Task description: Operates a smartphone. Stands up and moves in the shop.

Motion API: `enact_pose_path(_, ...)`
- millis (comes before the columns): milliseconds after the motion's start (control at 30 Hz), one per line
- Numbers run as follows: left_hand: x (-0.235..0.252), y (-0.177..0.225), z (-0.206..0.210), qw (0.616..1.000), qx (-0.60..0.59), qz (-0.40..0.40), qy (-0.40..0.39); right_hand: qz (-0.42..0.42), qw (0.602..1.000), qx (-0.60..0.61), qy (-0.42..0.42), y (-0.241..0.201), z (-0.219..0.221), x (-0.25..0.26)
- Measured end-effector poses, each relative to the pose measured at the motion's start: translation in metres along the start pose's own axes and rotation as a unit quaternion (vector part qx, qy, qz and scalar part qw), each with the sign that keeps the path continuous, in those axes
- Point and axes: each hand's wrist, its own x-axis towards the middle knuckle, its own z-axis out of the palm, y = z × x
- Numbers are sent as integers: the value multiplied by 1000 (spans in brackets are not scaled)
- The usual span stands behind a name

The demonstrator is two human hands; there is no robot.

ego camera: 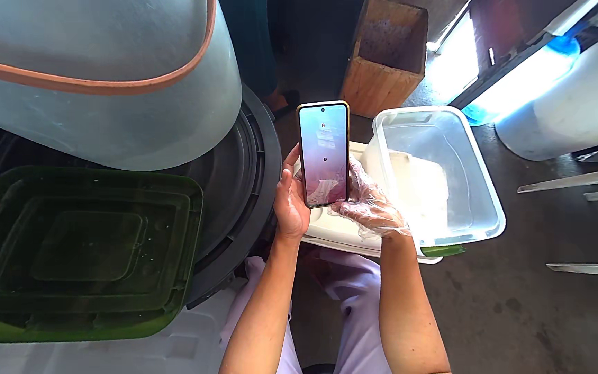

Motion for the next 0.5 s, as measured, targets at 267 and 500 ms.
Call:
enact_pose_path(267, 0, 0, 0, 1000, 0, -5, 3, 18, 1000, 16, -9, -1, -2, -1)
enact_pose_path(500, -1, 3, 1, 1000, -2, -16, -2, 23, 995, 80, -56, -3, -16, -6)
